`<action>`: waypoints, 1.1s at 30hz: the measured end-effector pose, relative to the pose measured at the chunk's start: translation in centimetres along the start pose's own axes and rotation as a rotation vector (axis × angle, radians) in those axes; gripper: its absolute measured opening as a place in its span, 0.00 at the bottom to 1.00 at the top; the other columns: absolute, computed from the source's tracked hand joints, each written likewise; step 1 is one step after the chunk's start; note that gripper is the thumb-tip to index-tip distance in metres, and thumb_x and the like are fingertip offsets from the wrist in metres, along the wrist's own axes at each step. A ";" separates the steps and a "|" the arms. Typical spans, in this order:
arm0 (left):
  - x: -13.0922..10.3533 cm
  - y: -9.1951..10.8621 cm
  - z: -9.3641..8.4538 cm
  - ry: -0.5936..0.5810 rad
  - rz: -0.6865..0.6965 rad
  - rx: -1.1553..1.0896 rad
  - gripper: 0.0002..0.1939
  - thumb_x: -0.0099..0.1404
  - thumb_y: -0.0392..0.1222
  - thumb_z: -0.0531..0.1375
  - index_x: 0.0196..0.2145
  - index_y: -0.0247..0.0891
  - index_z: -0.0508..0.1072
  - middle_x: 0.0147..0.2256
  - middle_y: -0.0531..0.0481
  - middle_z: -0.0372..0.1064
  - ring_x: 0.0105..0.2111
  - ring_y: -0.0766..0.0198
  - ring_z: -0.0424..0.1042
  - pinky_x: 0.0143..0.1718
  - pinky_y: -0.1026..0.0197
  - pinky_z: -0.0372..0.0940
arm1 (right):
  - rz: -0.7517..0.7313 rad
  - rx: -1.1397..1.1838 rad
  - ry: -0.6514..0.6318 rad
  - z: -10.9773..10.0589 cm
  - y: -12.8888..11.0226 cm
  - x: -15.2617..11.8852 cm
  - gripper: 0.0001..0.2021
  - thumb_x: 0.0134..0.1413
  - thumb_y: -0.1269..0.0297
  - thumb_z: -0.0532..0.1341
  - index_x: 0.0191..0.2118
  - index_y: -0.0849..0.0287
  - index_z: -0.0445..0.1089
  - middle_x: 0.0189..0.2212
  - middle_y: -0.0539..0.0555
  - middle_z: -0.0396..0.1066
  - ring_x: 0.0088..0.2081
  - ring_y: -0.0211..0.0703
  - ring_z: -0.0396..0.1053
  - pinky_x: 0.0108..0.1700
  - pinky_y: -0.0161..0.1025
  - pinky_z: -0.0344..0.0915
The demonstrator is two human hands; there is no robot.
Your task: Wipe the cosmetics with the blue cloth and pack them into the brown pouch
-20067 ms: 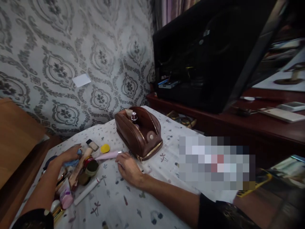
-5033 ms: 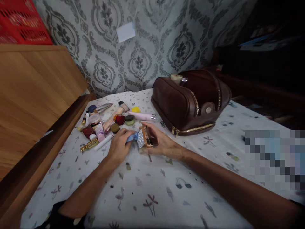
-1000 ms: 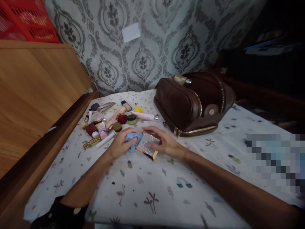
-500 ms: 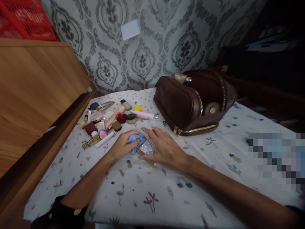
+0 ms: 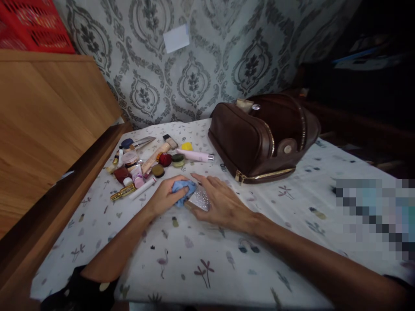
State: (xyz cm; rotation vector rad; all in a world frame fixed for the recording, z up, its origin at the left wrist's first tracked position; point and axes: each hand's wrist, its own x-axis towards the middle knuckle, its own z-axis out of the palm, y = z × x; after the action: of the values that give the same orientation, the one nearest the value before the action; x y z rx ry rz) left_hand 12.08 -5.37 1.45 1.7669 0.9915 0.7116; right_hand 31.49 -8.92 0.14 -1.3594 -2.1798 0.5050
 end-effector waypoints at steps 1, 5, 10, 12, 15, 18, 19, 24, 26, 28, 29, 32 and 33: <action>0.0 -0.1 -0.1 0.017 -0.005 -0.016 0.16 0.64 0.50 0.60 0.43 0.35 0.74 0.36 0.48 0.73 0.34 0.61 0.71 0.35 0.63 0.65 | 0.005 0.043 0.016 0.0 0.1 0.1 0.41 0.48 0.52 0.63 0.66 0.62 0.54 0.46 0.65 0.67 0.50 0.61 0.65 0.54 0.59 0.62; 0.1 -0.3 -0.6 0.116 -0.005 -0.094 0.18 0.61 0.51 0.63 0.43 0.35 0.74 0.36 0.48 0.74 0.33 0.62 0.71 0.34 0.63 0.64 | -0.011 0.214 0.069 -0.2 0.7 0.1 0.41 0.48 0.54 0.65 0.67 0.53 0.50 0.53 0.63 0.65 0.54 0.61 0.64 0.54 0.60 0.63; -0.1 -0.4 -1.4 0.137 0.081 -0.110 0.17 0.59 0.51 0.64 0.42 0.37 0.76 0.37 0.48 0.74 0.33 0.62 0.70 0.34 0.63 0.63 | 0.000 0.372 0.122 -0.1 0.9 0.1 0.40 0.50 0.55 0.65 0.66 0.53 0.50 0.60 0.63 0.60 0.60 0.61 0.60 0.58 0.62 0.60; -0.2 -0.4 -1.6 0.143 0.117 -0.095 0.18 0.59 0.52 0.64 0.41 0.37 0.77 0.37 0.47 0.74 0.34 0.60 0.70 0.35 0.62 0.63 | 0.015 0.421 0.147 -0.1 1.0 0.2 0.39 0.49 0.55 0.66 0.66 0.53 0.51 0.59 0.63 0.61 0.61 0.60 0.59 0.59 0.63 0.59; -0.3 -0.2 -1.6 0.170 0.169 -0.069 0.18 0.58 0.53 0.64 0.40 0.37 0.77 0.38 0.46 0.75 0.36 0.58 0.71 0.37 0.60 0.64 | -0.010 0.481 0.185 0.0 1.2 0.4 0.39 0.48 0.57 0.67 0.65 0.52 0.52 0.58 0.61 0.62 0.61 0.59 0.59 0.60 0.62 0.58; -0.4 0.2 -1.3 0.188 0.216 -0.046 0.16 0.59 0.50 0.63 0.39 0.37 0.78 0.39 0.46 0.75 0.39 0.56 0.71 0.40 0.59 0.64 | -0.071 0.544 0.177 -0.1 1.4 0.6 0.39 0.46 0.61 0.68 0.64 0.51 0.53 0.58 0.60 0.62 0.60 0.57 0.60 0.62 0.59 0.57; -0.4 0.4 -1.2 0.189 0.215 -0.034 0.14 0.59 0.49 0.63 0.39 0.38 0.78 0.40 0.46 0.75 0.40 0.56 0.71 0.42 0.59 0.64 | -0.089 0.567 0.166 -0.1 1.3 0.6 0.40 0.45 0.62 0.68 0.64 0.51 0.53 0.57 0.59 0.63 0.60 0.56 0.61 0.62 0.58 0.57; -0.3 0.9 -0.9 0.271 0.149 0.039 0.11 0.61 0.45 0.61 0.40 0.39 0.75 0.41 0.48 0.75 0.42 0.57 0.72 0.46 0.56 0.65 | -0.155 0.664 0.098 -0.2 0.9 0.6 0.42 0.44 0.65 0.68 0.65 0.52 0.51 0.54 0.58 0.65 0.59 0.54 0.63 0.63 0.56 0.57; -0.1 0.8 -0.9 0.317 0.139 0.051 0.11 0.61 0.46 0.60 0.41 0.40 0.75 0.42 0.48 0.75 0.43 0.56 0.72 0.49 0.55 0.65 | -0.171 0.679 0.062 -0.1 0.8 0.5 0.43 0.43 0.65 0.68 0.65 0.51 0.50 0.54 0.58 0.65 0.59 0.54 0.63 0.64 0.56 0.57; 0.0 0.6 -1.0 0.336 0.139 0.055 0.12 0.62 0.46 0.60 0.41 0.41 0.75 0.43 0.48 0.75 0.44 0.56 0.72 0.50 0.54 0.65 | -0.185 0.687 0.042 0.0 0.9 0.4 0.44 0.43 0.64 0.69 0.65 0.51 0.49 0.54 0.58 0.65 0.60 0.54 0.62 0.64 0.56 0.57; 0.0 0.6 -1.0 0.337 0.145 0.057 0.12 0.62 0.46 0.60 0.41 0.40 0.74 0.43 0.48 0.75 0.44 0.56 0.72 0.50 0.54 0.65 | -0.186 0.686 0.037 0.1 0.9 0.4 0.45 0.42 0.64 0.69 0.65 0.51 0.49 0.54 0.58 0.64 0.60 0.54 0.62 0.64 0.56 0.57; -0.1 0.6 -1.0 0.323 0.189 0.072 0.11 0.61 0.45 0.61 0.40 0.39 0.75 0.42 0.48 0.74 0.43 0.57 0.72 0.49 0.55 0.65 | -0.163 0.675 0.060 0.2 1.2 0.5 0.45 0.42 0.65 0.70 0.65 0.50 0.50 0.54 0.58 0.64 0.60 0.54 0.62 0.64 0.57 0.57; -0.2 0.7 -0.9 0.316 0.210 0.083 0.11 0.61 0.45 0.61 0.40 0.39 0.75 0.41 0.48 0.74 0.43 0.57 0.71 0.49 0.56 0.64 | -0.152 0.675 0.076 0.2 1.3 0.6 0.44 0.42 0.64 0.70 0.65 0.50 0.51 0.54 0.58 0.64 0.59 0.54 0.63 0.63 0.57 0.58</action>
State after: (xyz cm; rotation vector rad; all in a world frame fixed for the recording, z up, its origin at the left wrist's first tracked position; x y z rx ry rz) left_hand 11.45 -5.33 2.40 1.8859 1.0644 1.1235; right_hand 32.06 -7.85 -0.55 -0.8216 -1.7831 0.9961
